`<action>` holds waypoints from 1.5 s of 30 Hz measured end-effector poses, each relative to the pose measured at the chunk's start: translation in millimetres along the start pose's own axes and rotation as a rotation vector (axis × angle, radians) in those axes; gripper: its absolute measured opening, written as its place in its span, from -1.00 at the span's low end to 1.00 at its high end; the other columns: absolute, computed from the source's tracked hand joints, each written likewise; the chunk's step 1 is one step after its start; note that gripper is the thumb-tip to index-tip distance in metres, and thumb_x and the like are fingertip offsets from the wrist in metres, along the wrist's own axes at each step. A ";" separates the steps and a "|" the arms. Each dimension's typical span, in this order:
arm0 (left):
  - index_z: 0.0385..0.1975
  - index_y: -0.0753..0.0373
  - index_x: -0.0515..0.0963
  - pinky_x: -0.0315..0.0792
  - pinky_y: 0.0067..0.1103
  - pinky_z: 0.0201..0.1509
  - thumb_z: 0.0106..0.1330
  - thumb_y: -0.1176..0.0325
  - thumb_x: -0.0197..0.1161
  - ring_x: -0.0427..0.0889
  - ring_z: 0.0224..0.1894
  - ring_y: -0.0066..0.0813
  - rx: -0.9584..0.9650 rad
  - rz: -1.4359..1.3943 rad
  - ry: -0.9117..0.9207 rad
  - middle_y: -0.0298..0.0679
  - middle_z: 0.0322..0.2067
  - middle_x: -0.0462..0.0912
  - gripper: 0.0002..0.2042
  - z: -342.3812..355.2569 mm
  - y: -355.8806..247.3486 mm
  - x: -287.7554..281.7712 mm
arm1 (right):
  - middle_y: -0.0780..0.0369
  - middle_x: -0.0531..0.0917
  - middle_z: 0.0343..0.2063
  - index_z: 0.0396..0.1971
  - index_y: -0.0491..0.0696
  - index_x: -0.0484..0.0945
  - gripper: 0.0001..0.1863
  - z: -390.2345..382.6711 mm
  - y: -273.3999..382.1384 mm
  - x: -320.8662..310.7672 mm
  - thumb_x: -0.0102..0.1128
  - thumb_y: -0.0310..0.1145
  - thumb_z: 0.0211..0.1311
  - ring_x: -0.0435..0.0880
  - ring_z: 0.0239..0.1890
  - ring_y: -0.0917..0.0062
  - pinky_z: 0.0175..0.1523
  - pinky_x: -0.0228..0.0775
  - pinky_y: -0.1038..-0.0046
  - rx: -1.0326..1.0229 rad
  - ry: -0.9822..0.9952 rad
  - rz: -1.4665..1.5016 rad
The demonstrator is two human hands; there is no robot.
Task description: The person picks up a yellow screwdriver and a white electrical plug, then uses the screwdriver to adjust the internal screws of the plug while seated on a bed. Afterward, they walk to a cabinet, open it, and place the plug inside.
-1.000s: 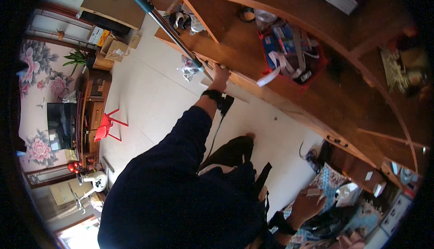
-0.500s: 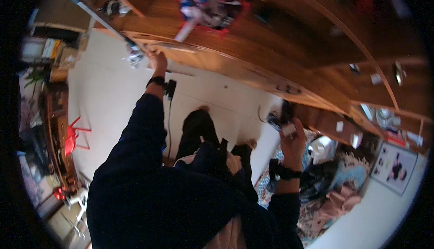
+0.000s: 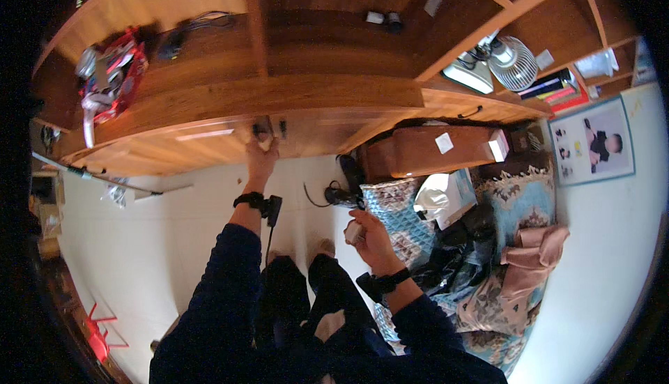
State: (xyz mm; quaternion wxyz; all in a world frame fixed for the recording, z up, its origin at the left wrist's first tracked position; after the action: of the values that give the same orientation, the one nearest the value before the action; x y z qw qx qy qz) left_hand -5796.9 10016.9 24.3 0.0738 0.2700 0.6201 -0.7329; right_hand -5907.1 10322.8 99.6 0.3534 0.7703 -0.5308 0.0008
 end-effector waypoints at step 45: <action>0.18 0.39 0.27 0.37 -0.30 0.14 0.41 -0.06 -0.15 0.43 0.08 -0.22 0.203 -0.710 -0.915 -0.11 0.07 0.41 -0.40 -171.9 300.8 -401.8 | 0.11 0.56 -0.53 -0.12 -0.21 0.41 -0.44 94.5 -72.9 -28.9 0.34 -0.19 -0.09 0.51 -0.61 0.49 -0.51 0.30 0.58 -0.767 0.511 -0.499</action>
State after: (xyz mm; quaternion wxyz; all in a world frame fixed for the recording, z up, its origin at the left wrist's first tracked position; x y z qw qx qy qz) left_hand -5272.4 10022.7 -55.9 0.0576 -0.2922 0.5043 -0.8106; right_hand -5895.3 10308.4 -21.8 0.7176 0.6640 -0.1900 -0.0899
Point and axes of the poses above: each hand's wrist, its own z-axis towards the middle knuckle, its own x-axis out of the palm, y = z × x, the point moved 5 cm from there along z, towards the middle knuckle
